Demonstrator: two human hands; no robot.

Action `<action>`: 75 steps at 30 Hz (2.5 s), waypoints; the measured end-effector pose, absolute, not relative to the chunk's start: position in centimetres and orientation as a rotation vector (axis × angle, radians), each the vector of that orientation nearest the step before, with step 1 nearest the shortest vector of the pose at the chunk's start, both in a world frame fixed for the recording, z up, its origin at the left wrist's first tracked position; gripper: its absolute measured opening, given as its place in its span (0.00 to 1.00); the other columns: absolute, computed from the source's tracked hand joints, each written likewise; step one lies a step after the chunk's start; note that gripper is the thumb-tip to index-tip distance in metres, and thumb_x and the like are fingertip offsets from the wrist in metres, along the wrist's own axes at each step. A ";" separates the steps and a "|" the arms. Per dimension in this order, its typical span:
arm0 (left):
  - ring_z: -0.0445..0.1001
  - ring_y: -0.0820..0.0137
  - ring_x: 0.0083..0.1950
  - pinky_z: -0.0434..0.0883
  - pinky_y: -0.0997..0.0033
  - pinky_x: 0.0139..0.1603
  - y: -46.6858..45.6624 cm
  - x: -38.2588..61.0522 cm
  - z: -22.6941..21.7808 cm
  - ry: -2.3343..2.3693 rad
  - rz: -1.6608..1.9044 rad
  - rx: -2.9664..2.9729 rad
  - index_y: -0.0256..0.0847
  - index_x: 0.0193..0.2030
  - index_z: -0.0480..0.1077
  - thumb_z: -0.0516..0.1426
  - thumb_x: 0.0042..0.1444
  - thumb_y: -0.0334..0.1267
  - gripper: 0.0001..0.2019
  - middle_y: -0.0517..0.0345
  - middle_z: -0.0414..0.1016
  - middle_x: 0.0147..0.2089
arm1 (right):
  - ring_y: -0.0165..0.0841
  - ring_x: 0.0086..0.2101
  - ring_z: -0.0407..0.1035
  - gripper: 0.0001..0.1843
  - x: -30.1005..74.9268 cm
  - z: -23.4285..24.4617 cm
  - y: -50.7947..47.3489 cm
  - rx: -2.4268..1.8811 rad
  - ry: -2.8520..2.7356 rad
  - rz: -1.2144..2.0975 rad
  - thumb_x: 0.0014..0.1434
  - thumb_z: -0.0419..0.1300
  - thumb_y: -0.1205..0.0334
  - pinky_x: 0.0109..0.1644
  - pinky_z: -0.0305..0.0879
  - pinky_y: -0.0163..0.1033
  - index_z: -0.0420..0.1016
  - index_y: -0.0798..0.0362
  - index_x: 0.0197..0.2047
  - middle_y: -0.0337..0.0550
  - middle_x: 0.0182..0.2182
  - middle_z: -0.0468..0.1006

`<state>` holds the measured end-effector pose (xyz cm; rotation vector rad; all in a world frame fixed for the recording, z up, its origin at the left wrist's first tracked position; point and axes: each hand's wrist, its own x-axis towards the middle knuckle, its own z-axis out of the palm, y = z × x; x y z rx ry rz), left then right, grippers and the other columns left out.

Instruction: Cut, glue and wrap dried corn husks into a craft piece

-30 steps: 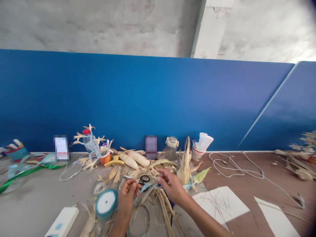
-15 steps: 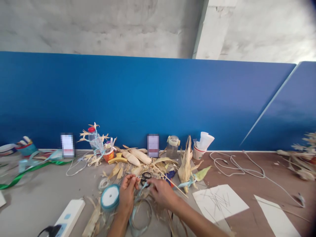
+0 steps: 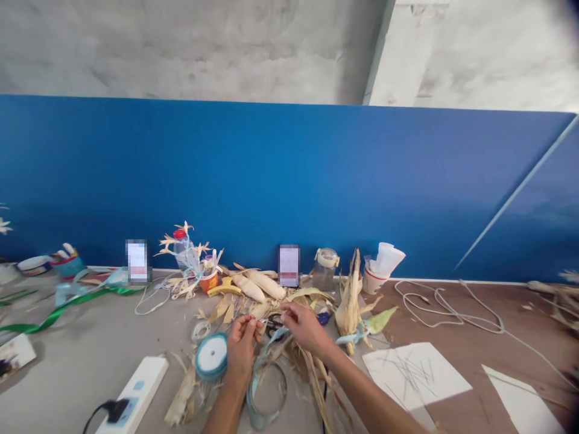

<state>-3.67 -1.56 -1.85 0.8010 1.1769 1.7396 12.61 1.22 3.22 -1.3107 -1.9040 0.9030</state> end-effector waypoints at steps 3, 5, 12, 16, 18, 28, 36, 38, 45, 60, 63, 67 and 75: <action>0.65 0.75 0.20 0.65 0.74 0.24 -1.7 -3.5 -1.8 1.182 1.735 0.817 0.38 0.34 0.69 0.64 0.44 0.50 0.18 0.59 0.75 0.25 | 0.31 0.27 0.68 0.11 15.1 4.6 0.0 -1.174 -1.813 1.145 0.56 0.52 0.63 0.34 0.61 0.34 0.75 0.56 0.31 0.39 0.24 0.74; 0.65 0.76 0.21 0.65 0.74 0.25 -1.8 -3.5 -1.8 1.184 1.725 0.836 0.38 0.34 0.69 0.64 0.45 0.49 0.17 0.59 0.75 0.25 | 0.30 0.26 0.66 0.10 16.4 5.2 -1.3 -1.147 -1.846 1.314 0.55 0.53 0.62 0.32 0.60 0.33 0.75 0.56 0.30 0.37 0.22 0.72; 0.66 0.74 0.22 0.64 0.74 0.24 -2.0 -3.5 -2.0 1.202 1.690 0.877 0.39 0.35 0.70 0.63 0.47 0.50 0.17 0.59 0.75 0.27 | 0.30 0.30 0.67 0.05 18.1 4.6 -3.5 -1.347 -2.021 0.940 0.51 0.56 0.69 0.34 0.58 0.32 0.72 0.55 0.27 0.39 0.27 0.74; 0.66 0.74 0.22 0.64 0.74 0.24 -2.0 -3.5 -2.1 1.193 1.678 0.888 0.39 0.35 0.70 0.64 0.46 0.51 0.18 0.58 0.75 0.28 | 0.31 0.30 0.69 0.09 18.9 4.0 -2.1 -1.686 -1.936 0.609 0.54 0.52 0.73 0.34 0.59 0.32 0.73 0.55 0.32 0.40 0.26 0.75; 0.66 0.74 0.22 0.64 0.73 0.24 -2.0 -3.4 -2.2 1.200 1.679 0.887 0.38 0.35 0.70 0.64 0.46 0.51 0.18 0.58 0.75 0.28 | 0.32 0.32 0.71 0.11 19.1 3.8 -1.1 -1.793 -2.010 0.459 0.57 0.51 0.72 0.36 0.60 0.32 0.75 0.55 0.32 0.43 0.29 0.77; 0.65 0.74 0.20 0.64 0.73 0.24 -1.9 -3.3 -1.9 1.186 1.689 0.836 0.39 0.33 0.69 0.65 0.41 0.54 0.21 0.59 0.75 0.25 | 0.42 0.36 0.75 0.12 15.3 1.8 2.8 -1.980 -2.153 0.198 0.56 0.52 0.72 0.39 0.65 0.41 0.79 0.59 0.32 0.60 0.34 0.79; 0.64 0.75 0.20 0.64 0.73 0.24 -2.0 -3.1 -1.3 1.165 1.708 0.804 0.39 0.32 0.69 0.65 0.42 0.52 0.19 0.58 0.75 0.25 | 0.37 0.37 0.71 0.11 16.0 3.5 1.9 -1.580 -1.873 0.138 0.60 0.48 0.67 0.43 0.65 0.40 0.71 0.57 0.38 0.53 0.38 0.74; 0.64 0.76 0.20 0.63 0.74 0.24 -2.1 -3.0 -1.5 1.164 1.713 0.786 0.39 0.33 0.69 0.65 0.43 0.51 0.19 0.58 0.75 0.26 | 0.37 0.35 0.71 0.12 15.6 4.3 1.2 -1.465 -1.769 0.295 0.60 0.48 0.66 0.41 0.65 0.39 0.70 0.56 0.43 0.49 0.35 0.75; 0.65 0.76 0.21 0.64 0.74 0.24 -2.1 -3.1 -1.8 1.203 1.741 0.808 0.39 0.34 0.69 0.64 0.45 0.49 0.17 0.59 0.75 0.26 | 0.37 0.43 0.72 0.19 11.2 4.2 -1.2 -1.277 -1.946 0.698 0.58 0.49 0.72 0.48 0.64 0.37 0.72 0.56 0.50 0.52 0.43 0.79; 0.69 0.69 0.24 0.68 0.69 0.26 -2.8 -3.3 -1.9 1.440 1.727 1.083 0.40 0.34 0.73 0.62 0.45 0.55 0.20 0.54 0.76 0.28 | 0.35 0.35 0.74 0.14 8.5 2.8 -1.6 -1.381 -1.999 0.824 0.62 0.51 0.67 0.39 0.62 0.32 0.79 0.55 0.36 0.48 0.34 0.82; 0.71 0.67 0.27 0.69 0.68 0.28 -3.0 -3.4 -2.2 1.497 1.707 1.182 0.40 0.34 0.74 0.62 0.46 0.53 0.17 0.53 0.77 0.30 | 0.34 0.33 0.74 0.17 8.4 2.4 -1.6 -1.422 -1.981 0.831 0.65 0.49 0.60 0.36 0.60 0.33 0.79 0.55 0.35 0.48 0.33 0.82; 0.70 0.67 0.26 0.69 0.68 0.30 -3.1 -3.4 -2.7 1.496 1.677 1.296 0.41 0.34 0.75 0.61 0.49 0.49 0.13 0.53 0.77 0.30 | 0.34 0.33 0.74 0.18 8.5 2.2 -1.4 -1.528 -1.922 0.839 0.65 0.49 0.59 0.35 0.58 0.33 0.79 0.54 0.34 0.49 0.32 0.82; 0.71 0.65 0.28 0.68 0.68 0.29 -3.6 -2.6 -2.4 1.496 1.654 1.330 0.41 0.34 0.74 0.60 0.51 0.48 0.12 0.54 0.74 0.28 | 0.29 0.24 0.65 0.17 9.4 2.6 -0.5 -1.472 -1.808 1.095 0.59 0.52 0.63 0.28 0.53 0.32 0.75 0.55 0.22 0.39 0.20 0.75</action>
